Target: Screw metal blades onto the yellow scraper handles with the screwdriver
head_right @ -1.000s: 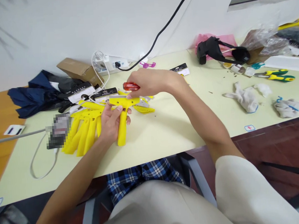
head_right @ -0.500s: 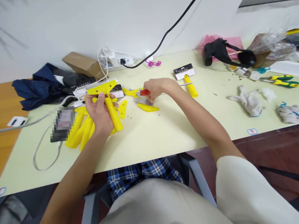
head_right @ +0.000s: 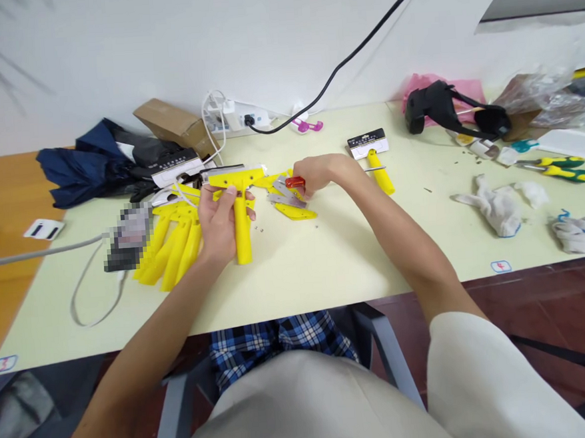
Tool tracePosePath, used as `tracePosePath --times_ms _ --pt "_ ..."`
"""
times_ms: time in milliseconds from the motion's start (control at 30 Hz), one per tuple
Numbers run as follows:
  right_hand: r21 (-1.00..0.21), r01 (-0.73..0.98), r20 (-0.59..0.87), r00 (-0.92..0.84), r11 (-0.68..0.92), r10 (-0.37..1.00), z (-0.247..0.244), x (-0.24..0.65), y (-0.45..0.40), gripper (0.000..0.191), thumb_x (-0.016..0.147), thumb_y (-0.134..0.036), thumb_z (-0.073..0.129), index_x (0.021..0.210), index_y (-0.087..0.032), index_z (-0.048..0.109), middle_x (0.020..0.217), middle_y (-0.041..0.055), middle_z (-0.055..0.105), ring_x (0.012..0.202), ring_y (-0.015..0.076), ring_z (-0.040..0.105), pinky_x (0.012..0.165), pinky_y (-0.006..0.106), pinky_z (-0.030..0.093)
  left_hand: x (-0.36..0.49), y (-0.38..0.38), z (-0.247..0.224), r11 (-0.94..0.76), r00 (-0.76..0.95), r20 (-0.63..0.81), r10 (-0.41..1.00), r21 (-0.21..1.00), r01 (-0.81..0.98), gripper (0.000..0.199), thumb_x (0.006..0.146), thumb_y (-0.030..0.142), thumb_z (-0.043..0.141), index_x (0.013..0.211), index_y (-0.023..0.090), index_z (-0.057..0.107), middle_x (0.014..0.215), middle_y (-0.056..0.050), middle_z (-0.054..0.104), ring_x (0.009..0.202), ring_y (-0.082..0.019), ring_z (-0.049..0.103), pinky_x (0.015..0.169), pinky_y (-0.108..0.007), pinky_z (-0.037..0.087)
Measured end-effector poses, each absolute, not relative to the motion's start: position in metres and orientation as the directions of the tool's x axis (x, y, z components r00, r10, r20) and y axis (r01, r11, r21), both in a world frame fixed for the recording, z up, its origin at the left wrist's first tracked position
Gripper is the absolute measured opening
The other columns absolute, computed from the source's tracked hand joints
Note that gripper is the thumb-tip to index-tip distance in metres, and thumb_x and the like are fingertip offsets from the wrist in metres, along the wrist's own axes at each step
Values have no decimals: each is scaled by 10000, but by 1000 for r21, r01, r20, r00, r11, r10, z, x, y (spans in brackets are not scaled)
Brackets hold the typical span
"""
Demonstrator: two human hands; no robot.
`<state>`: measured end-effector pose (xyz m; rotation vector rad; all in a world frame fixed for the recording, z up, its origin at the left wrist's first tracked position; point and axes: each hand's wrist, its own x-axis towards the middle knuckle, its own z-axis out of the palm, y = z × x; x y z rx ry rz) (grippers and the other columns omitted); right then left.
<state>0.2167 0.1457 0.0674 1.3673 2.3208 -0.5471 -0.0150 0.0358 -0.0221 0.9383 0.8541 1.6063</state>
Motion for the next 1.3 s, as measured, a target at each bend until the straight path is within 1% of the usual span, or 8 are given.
tracePosePath --times_ms 100,200,300,367,533,833,1033,1300 --pt "-257 833 -427 -552 490 716 89 222 136 204 918 -224 821 881 -218 620 876 26 657 732 190 545 677 376 332 -11 31 -26 -140 -96 109 989 894 -426 532 933 466 923 1068 291 439 1011 9 765 878 -188 823 535 -226 589" --pt "-393 732 -251 -668 557 701 114 222 120 179 957 -219 772 870 -217 617 820 3 610 737 182 500 710 368 323 -7 27 -28 -96 -54 80 995 902 -422 536 932 477 922 1081 290 442 1011 7 777 885 -195 824 556 -243 604" --pt "-448 651 -90 -714 613 694 125 212 105 176 956 -236 790 895 -210 627 856 12 620 797 194 514 754 359 327 -4 24 -27 -84 -27 80 996 897 -435 541 929 484 925 1083 289 445 1013 4 781 875 -195 822 545 -244 592" --pt "-454 613 -39 -738 646 673 123 203 100 204 950 -230 796 888 -210 603 867 14 617 808 195 498 768 355 321 -4 23 -26 -81 -16 83 996 892 -444 547 921 484 933 1078 289 447 1012 4 779 875 -199 823 524 -238 574" --pt "-421 606 -29 -753 675 657 111 195 102 266 939 -192 783 841 -211 536 844 5 591 774 180 453 765 353 300 -5 24 -25 -101 -20 104 994 883 -458 534 923 466 938 1079 289 459 1003 2 780 912 -206 828 548 -237 589" --pt "-436 649 -47 -708 624 705 113 200 100 227 929 -245 783 850 -210 573 819 16 608 795 203 482 764 365 289 -2 19 -20 -162 -17 170 985 902 -400 535 951 500 910 1071 292 432 1129 -28 799 953 -217 836 574 -254 623" --pt "-426 674 -88 -695 604 713 111 196 98 289 901 -188 802 763 -200 549 707 -14 553 745 178 477 740 365 280 0 17 -19 -185 30 210 977 914 -361 530 973 484 882 1084 296 399 1067 -6 795 920 -209 838 563 -247 623" --pt "-533 744 -151 -552 403 820 109 200 106 298 796 -270 958 773 -204 668 719 -15 633 675 175 568 660 357 363 -4 21 -22 -157 85 205 975 908 -389 569 953 494 907 1094 307 389 1022 13 788 888 -202 829 557 -244 622"
